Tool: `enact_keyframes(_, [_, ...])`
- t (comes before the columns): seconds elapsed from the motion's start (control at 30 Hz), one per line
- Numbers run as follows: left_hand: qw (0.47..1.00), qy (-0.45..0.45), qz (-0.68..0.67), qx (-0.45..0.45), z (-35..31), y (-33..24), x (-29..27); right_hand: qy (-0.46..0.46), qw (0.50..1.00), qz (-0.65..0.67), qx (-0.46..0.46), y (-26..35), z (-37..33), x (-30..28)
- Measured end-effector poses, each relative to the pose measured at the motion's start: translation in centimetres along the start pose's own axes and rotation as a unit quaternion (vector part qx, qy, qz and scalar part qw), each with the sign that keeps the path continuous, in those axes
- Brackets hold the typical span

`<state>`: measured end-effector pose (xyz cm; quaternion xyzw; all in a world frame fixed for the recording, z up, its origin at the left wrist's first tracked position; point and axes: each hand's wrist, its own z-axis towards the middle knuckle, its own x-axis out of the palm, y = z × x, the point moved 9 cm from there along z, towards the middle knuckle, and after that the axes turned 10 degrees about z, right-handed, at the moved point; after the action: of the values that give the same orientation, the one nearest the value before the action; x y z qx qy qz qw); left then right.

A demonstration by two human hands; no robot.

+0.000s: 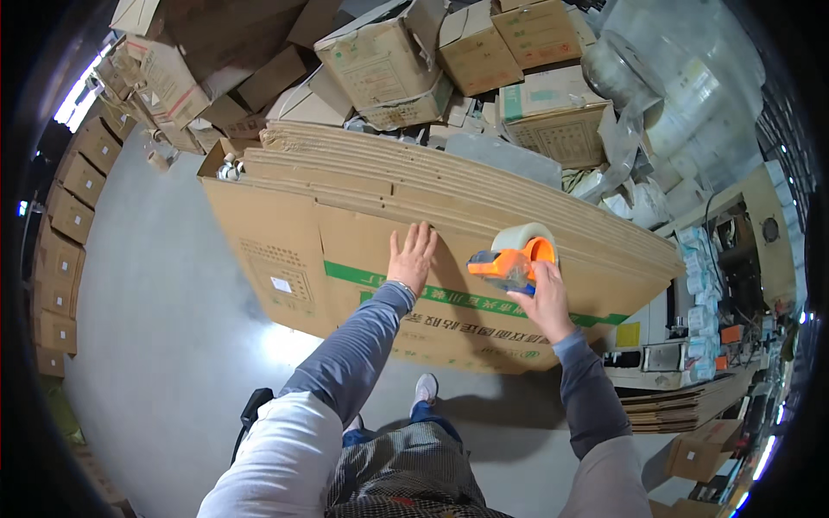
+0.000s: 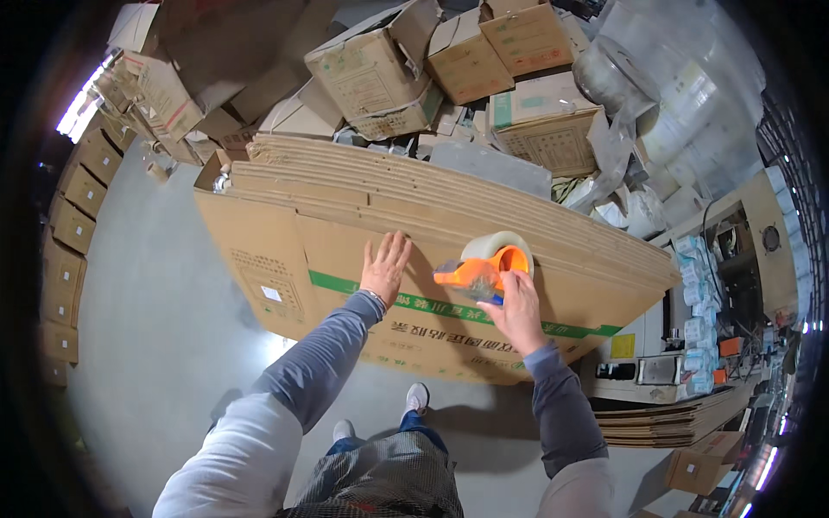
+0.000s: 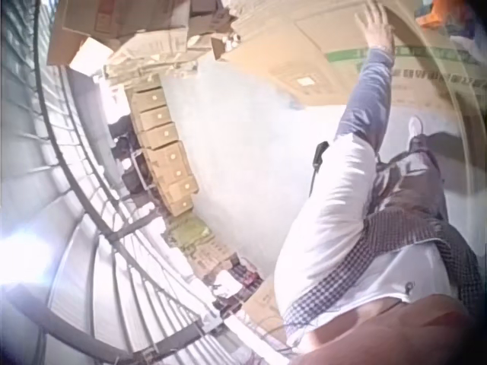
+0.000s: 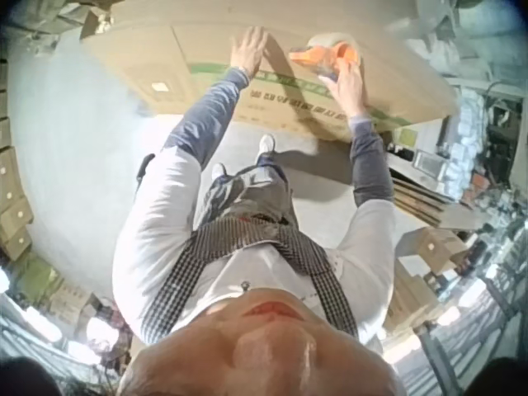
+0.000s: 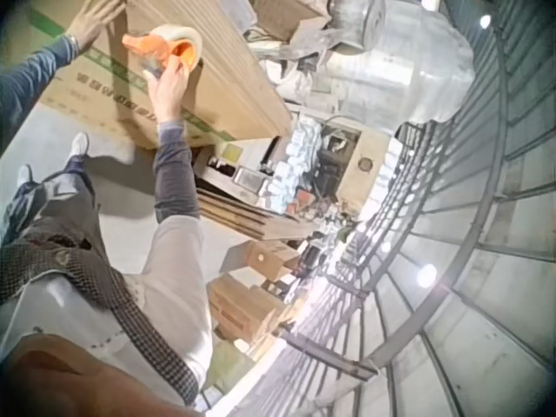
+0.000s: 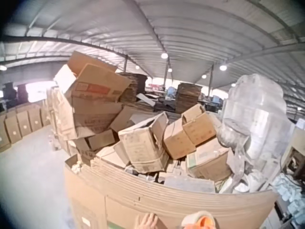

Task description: The recorder uses a tape dispenser to seal cardboard boxes in a warehouse.

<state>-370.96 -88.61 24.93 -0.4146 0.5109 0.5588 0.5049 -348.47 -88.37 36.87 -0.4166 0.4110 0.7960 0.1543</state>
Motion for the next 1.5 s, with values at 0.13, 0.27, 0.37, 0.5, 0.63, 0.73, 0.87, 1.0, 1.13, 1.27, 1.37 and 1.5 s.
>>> enact_keyframes(0.13, [0.989,-0.127,-0.068,0.027,-5.5,-0.8,-6.8,-0.020,0.999,0.004,0.050,2.5,-0.2,1.4])
enact_keyframes(0.27, [0.976,-0.066,-0.180,0.107,-16.3,-0.7,-7.6,-0.006,0.995,-0.102,-0.006,6.3,-2.2,4.9])
enact_keyframes(0.37, [0.960,-0.046,-0.215,0.174,-27.2,-0.5,-10.5,0.015,0.989,-0.144,-0.028,9.4,-4.7,7.4])
enact_keyframes(0.5, [0.943,0.028,-0.292,0.160,-40.2,4.2,-12.7,-0.020,0.984,-0.162,-0.075,15.0,-9.0,9.1])
enact_keyframes(0.63, [0.862,0.179,-0.462,0.104,-46.3,13.4,-12.5,-0.020,0.981,-0.175,-0.080,18.3,-12.9,9.6])
enact_keyframes(0.73, [0.952,-0.042,-0.260,-0.155,-45.3,29.5,-14.1,-0.027,0.979,-0.190,-0.071,19.8,-16.5,7.9])
enact_keyframes(0.87, [0.842,-0.024,0.009,-0.539,-53.6,49.7,-2.8,-0.021,0.969,-0.244,0.031,17.0,-23.6,2.3])
enact_keyframes(1.0, [0.894,0.017,-0.046,-0.446,-59.6,61.6,2.9,-0.161,0.897,-0.340,0.230,11.1,-35.7,-7.0])
enact_keyframes(1.13, [0.812,-0.081,-0.400,-0.417,-57.0,49.3,3.1,-0.282,0.819,-0.166,0.471,2.2,-59.6,-21.9])
enact_keyframes(1.27, [0.877,0.005,-0.344,-0.336,-56.1,38.1,-3.5,-0.198,0.782,0.225,0.547,4.8,-68.4,-13.0])
enact_keyframes(1.37, [0.893,0.012,-0.316,-0.320,-57.1,33.7,-5.1,-0.045,0.858,0.161,0.485,10.0,-63.6,-3.5])
enact_keyframes(1.5, [0.891,-0.011,-0.314,-0.328,-57.0,25.6,-3.0,0.162,0.968,-0.123,0.150,7.9,-63.1,4.5])
